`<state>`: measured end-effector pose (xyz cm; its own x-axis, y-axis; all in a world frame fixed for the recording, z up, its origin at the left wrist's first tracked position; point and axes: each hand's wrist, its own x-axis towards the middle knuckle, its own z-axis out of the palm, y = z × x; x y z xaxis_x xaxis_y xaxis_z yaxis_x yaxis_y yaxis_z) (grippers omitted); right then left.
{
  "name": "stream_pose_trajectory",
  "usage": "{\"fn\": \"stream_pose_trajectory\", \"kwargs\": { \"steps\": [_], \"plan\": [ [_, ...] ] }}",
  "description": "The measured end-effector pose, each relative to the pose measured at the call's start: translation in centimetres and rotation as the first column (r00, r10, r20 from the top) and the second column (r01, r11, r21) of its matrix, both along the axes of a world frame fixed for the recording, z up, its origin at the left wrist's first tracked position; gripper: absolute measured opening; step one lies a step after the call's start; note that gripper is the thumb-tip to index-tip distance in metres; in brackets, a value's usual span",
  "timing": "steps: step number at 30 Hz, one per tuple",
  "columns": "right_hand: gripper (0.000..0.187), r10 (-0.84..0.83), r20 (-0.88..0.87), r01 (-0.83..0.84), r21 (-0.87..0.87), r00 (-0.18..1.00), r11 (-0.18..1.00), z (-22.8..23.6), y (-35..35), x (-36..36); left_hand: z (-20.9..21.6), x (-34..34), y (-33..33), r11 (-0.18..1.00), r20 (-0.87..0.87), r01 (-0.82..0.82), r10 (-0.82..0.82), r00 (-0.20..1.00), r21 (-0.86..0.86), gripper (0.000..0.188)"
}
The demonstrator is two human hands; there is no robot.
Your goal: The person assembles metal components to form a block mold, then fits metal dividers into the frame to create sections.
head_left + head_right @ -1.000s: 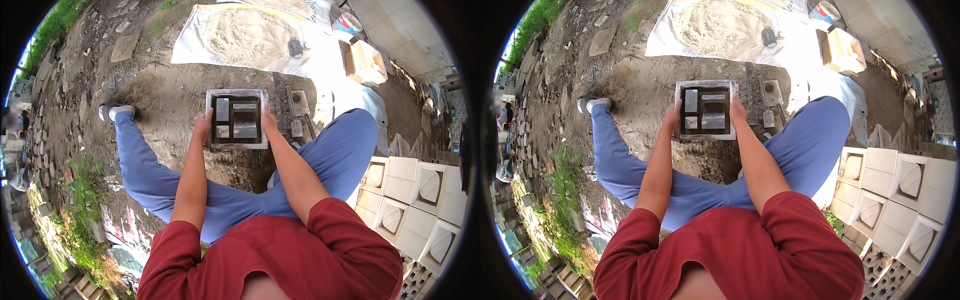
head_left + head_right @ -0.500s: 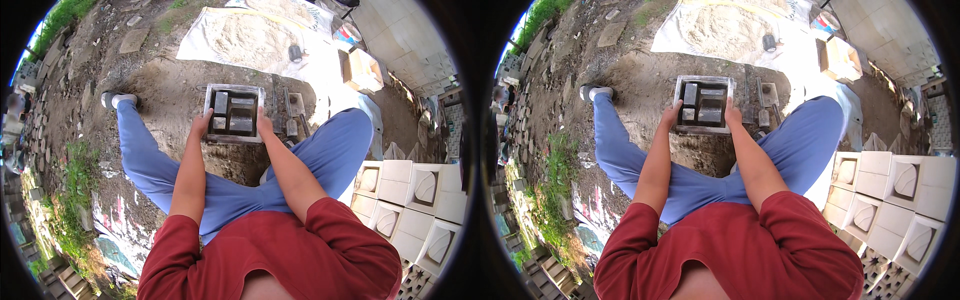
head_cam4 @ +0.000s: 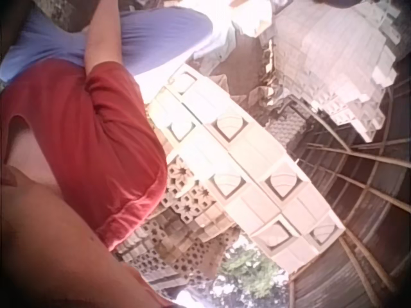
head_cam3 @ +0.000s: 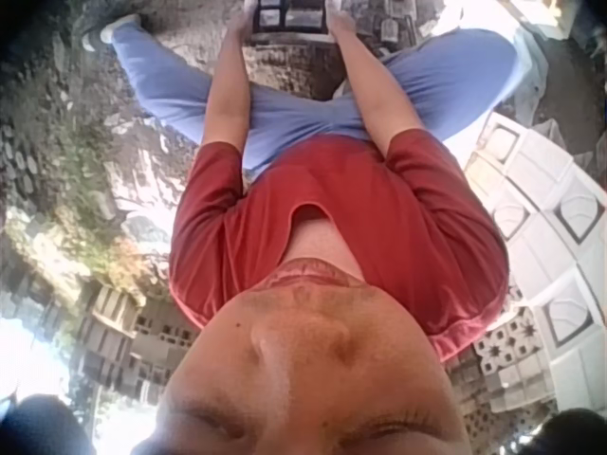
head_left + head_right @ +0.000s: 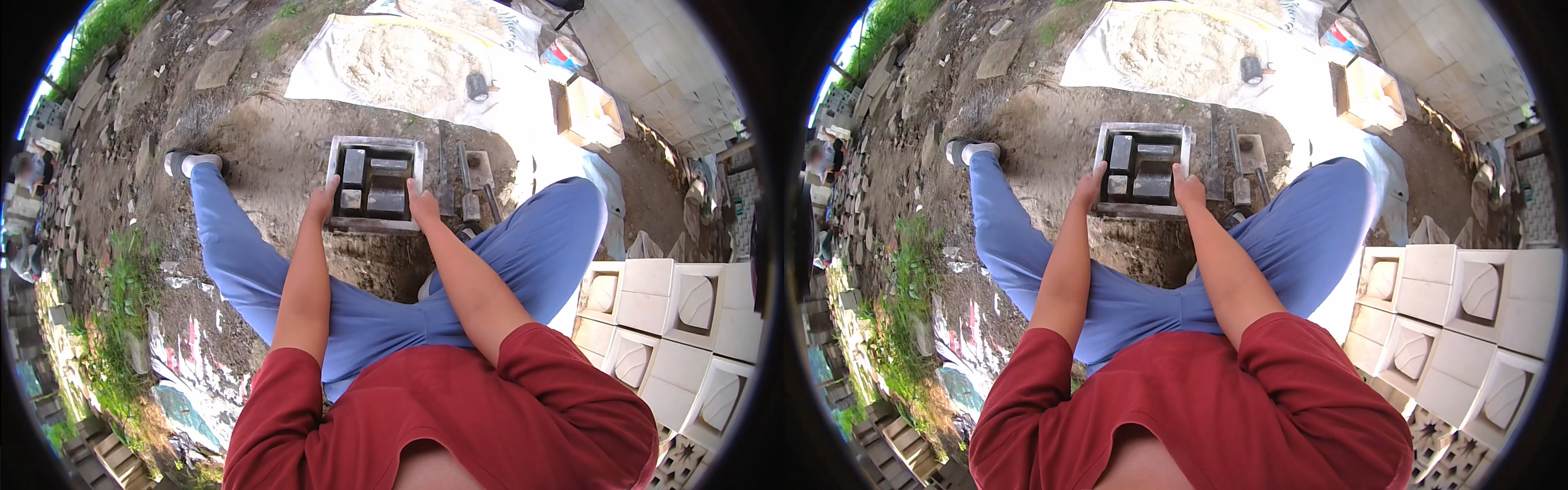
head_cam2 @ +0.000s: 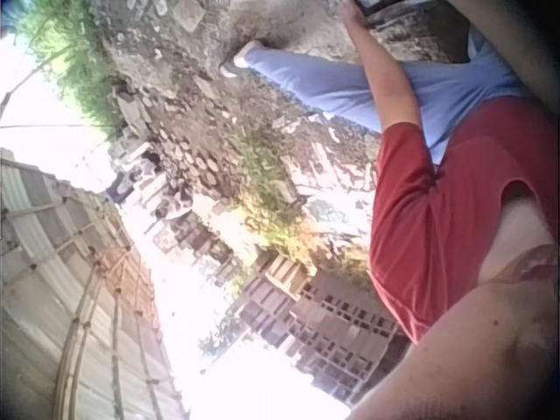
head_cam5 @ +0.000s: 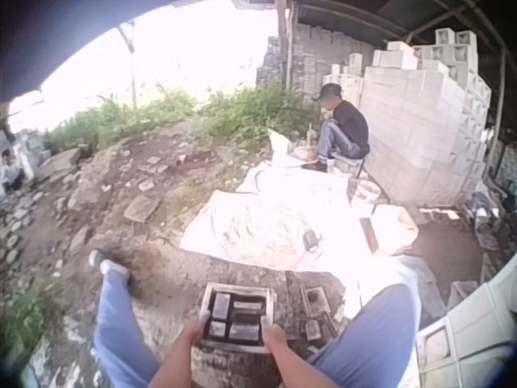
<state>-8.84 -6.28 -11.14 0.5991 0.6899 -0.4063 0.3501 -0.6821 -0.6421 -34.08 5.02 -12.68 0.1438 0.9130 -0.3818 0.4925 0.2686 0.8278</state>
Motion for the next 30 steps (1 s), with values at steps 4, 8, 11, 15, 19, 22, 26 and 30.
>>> {"fn": "stream_pose_trajectory", "kwargs": {
  "steps": [4,8,11,15,19,22,26,30],
  "plan": [
    [0.074,0.013,0.081,-0.020,0.083,0.997,0.996,-0.1,-0.4,0.3,-0.2,1.0,-0.2,0.999,0.050,0.007,-0.005,0.999,-0.036,0.088],
    [0.068,0.063,0.083,-0.073,0.125,0.995,0.990,0.2,-0.3,0.3,-2.3,1.0,0.4,0.999,0.060,-0.003,0.005,0.998,-0.035,0.089],
    [0.062,0.080,0.080,-0.094,0.179,0.994,0.979,0.9,0.6,-2.0,-4.0,-2.2,1.7,0.999,0.079,-0.034,0.034,0.996,-0.004,0.087],
    [0.057,0.049,0.131,-0.074,0.194,0.990,0.978,-0.2,0.2,0.0,-3.3,0.7,0.9,0.999,0.118,-0.018,0.022,0.993,-0.036,0.085],
    [0.053,0.067,0.128,-0.094,0.218,0.990,0.971,-0.3,0.1,0.5,-2.5,1.4,0.4,1.000,0.127,-0.014,0.016,0.992,-0.017,0.081],
    [0.056,0.102,0.142,-0.129,0.196,0.985,0.972,0.3,0.4,0.2,-3.2,0.6,0.8,1.000,0.180,-0.017,0.017,0.984,-0.001,0.079],
    [0.058,0.106,0.146,-0.134,0.198,0.984,0.971,0.7,0.4,-0.4,-4.6,-0.4,1.6,1.000,0.156,-0.003,0.002,0.988,0.002,0.077],
    [0.059,0.112,0.173,-0.143,0.177,0.978,0.974,0.5,0.2,0.9,-5.6,1.1,1.5,1.000,0.144,-0.014,0.014,0.990,-0.004,0.076]
  ]
}}
